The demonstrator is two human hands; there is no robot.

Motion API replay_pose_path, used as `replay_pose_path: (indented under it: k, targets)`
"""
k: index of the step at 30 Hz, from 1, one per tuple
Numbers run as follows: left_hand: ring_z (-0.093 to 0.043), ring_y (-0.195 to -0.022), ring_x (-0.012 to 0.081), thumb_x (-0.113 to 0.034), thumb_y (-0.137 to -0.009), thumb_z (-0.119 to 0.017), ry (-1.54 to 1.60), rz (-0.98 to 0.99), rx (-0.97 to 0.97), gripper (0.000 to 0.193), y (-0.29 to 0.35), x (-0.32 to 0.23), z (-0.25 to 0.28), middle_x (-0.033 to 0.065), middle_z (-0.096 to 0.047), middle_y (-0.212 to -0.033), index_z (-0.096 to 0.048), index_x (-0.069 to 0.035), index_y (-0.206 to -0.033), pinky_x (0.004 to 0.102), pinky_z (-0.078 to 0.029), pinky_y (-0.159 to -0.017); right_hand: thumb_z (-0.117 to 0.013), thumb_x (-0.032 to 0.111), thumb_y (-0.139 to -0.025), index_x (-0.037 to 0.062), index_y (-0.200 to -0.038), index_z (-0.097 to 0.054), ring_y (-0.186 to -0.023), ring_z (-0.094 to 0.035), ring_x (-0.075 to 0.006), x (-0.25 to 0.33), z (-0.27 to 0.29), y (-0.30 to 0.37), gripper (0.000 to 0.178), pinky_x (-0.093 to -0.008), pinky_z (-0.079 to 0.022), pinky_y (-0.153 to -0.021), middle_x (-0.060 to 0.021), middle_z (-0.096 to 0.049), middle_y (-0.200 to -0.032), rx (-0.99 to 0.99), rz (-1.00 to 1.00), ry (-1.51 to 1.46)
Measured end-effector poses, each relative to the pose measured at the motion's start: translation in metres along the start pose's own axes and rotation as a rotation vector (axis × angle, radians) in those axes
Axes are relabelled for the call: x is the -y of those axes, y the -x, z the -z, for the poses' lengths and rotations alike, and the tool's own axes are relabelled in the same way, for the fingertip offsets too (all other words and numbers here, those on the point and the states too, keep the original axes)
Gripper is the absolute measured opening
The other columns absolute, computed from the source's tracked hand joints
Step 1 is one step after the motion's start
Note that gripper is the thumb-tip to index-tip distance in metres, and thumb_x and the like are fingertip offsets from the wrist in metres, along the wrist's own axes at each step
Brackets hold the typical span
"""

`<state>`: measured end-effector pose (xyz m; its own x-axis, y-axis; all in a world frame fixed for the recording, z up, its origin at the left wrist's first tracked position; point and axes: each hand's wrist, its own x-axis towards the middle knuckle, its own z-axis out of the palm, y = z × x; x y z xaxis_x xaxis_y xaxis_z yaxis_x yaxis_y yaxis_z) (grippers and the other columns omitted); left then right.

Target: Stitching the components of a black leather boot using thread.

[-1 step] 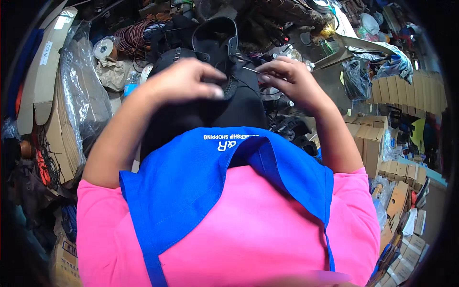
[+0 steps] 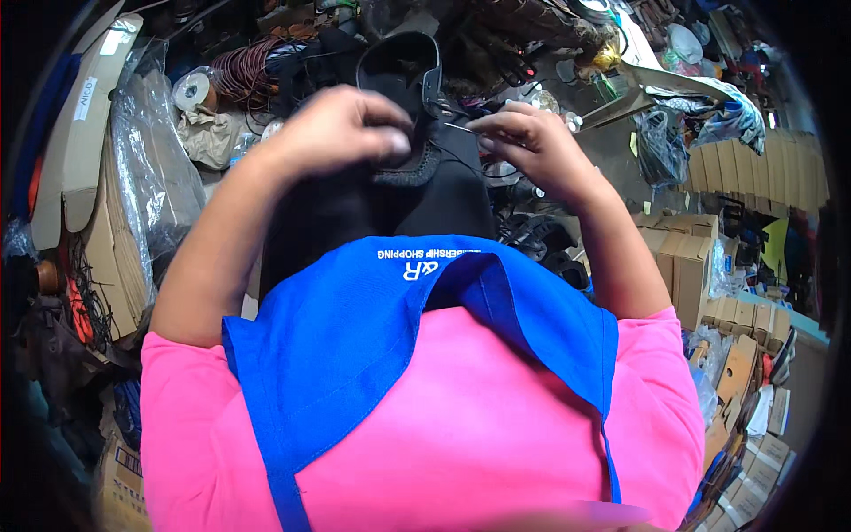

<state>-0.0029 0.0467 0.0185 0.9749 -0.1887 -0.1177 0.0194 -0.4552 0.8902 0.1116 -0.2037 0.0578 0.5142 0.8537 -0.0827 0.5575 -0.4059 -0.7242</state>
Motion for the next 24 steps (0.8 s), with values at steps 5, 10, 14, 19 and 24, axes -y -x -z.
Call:
replay_pose_path:
  k: [5,10,14,19,24]
  targets:
    - [-0.057,-0.1,0.016,-0.012,-0.076,-0.067,0.047,-0.025,-0.166,0.043,-0.038,0.027,0.006,0.0074,-0.062,-0.108,-0.056,-0.001,-0.116,0.0296,-0.043,-0.092,-0.063,0.01,-0.076,0.0122,-0.098,-0.069,-0.08,-0.061,-0.0284,0.003,-0.007,-0.013,0.023,-0.0353,-0.05,-0.072,-0.0114,-0.06,-0.085,0.046,0.095,0.365]
    - [-0.05,-0.108,0.0164,-0.014,-0.068,-0.076,0.078,-0.124,-0.118,0.055,-0.061,0.031,-0.01,0.0078,-0.056,-0.112,-0.052,-0.003,-0.116,0.0306,-0.038,-0.095,-0.062,0.005,-0.074,0.0097,-0.097,-0.069,-0.073,-0.06,-0.0248,0.001,-0.009,-0.019,0.024,-0.0327,-0.049,-0.065,-0.0102,-0.056,-0.08,0.05,0.141,0.405]
    - [-0.053,-0.101,0.0211,-0.018,-0.065,-0.078,-0.208,-0.101,-0.143,0.048,-0.067,0.03,-0.008,0.0081,-0.056,-0.099,-0.059,-0.007,-0.108,0.0301,-0.039,-0.092,-0.062,0.007,-0.074,0.0087,-0.093,-0.07,-0.074,-0.061,-0.0267,0.004,-0.01,-0.022,0.021,-0.0344,-0.049,-0.066,-0.0111,-0.058,-0.079,0.041,0.148,0.471]
    - [-0.052,-0.098,0.0217,-0.019,-0.067,-0.077,-0.118,-0.13,-0.059,0.035,-0.069,0.031,-0.007,0.007,-0.053,-0.093,-0.066,-0.007,-0.098,0.0308,-0.039,-0.089,-0.061,0.007,-0.074,0.008,-0.091,-0.07,-0.075,-0.061,-0.0283,0.011,-0.014,-0.026,0.019,-0.0356,-0.05,-0.067,-0.0118,-0.058,-0.078,0.065,0.147,0.468]
    - [-0.053,-0.094,0.0204,-0.017,-0.069,-0.076,-0.056,-0.144,-0.001,0.029,-0.068,0.033,-0.007,0.0059,-0.053,-0.091,-0.067,-0.006,-0.095,0.0308,-0.04,-0.086,-0.062,0.005,-0.074,0.0075,-0.093,-0.069,-0.071,-0.061,-0.0245,0.002,-0.012,-0.031,0.021,-0.0335,-0.05,-0.064,-0.0104,-0.058,-0.078,0.095,0.127,0.397]
